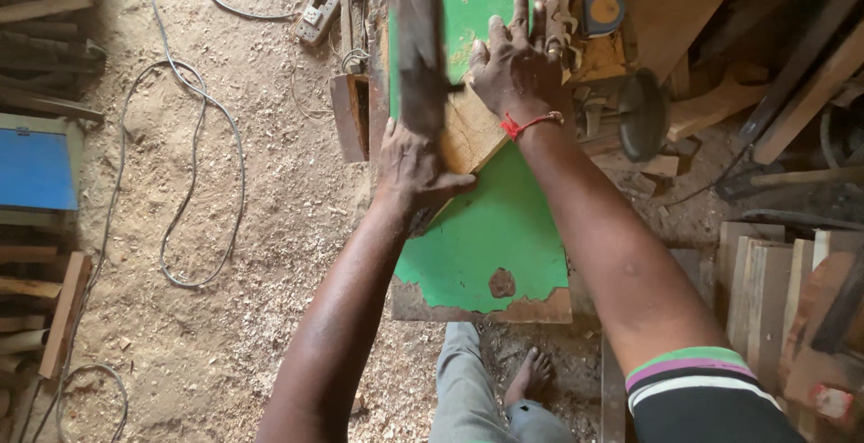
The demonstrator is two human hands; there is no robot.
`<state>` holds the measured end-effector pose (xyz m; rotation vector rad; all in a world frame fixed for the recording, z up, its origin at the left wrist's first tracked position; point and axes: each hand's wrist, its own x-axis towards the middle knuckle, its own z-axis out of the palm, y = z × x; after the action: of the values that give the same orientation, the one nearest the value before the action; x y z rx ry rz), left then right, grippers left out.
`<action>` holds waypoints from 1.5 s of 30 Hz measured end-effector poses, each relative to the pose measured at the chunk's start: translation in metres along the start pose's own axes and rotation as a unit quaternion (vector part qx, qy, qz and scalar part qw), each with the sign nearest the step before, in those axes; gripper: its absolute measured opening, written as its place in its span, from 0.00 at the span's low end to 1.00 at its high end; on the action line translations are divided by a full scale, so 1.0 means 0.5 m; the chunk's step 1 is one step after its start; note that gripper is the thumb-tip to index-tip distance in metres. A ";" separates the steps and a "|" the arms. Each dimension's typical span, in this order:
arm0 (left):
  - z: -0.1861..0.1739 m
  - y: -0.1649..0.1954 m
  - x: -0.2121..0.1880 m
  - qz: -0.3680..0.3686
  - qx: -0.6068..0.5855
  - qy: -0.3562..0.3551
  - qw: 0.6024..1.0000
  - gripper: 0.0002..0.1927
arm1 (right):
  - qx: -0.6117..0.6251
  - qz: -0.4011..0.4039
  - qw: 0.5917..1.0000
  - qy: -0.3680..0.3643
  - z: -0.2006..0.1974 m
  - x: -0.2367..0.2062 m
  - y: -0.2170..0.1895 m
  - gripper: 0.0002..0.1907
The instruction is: The person uses a bandsaw to cut a curved shape from a rectangular wooden plank. They guide the wood with both hands along a pre-drawn line, then lift the finished piece from the table.
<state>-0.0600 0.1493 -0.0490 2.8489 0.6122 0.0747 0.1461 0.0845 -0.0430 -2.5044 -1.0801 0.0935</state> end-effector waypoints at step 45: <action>-0.008 -0.005 0.011 0.005 0.011 0.001 1.000 0.67 | 0.003 -0.010 0.999 0.030 0.012 0.000 0.005 0.24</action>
<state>-0.0564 0.1548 -0.0457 2.8741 0.6022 0.0740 0.1465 0.0852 -0.0496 -2.4737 -1.0785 0.0165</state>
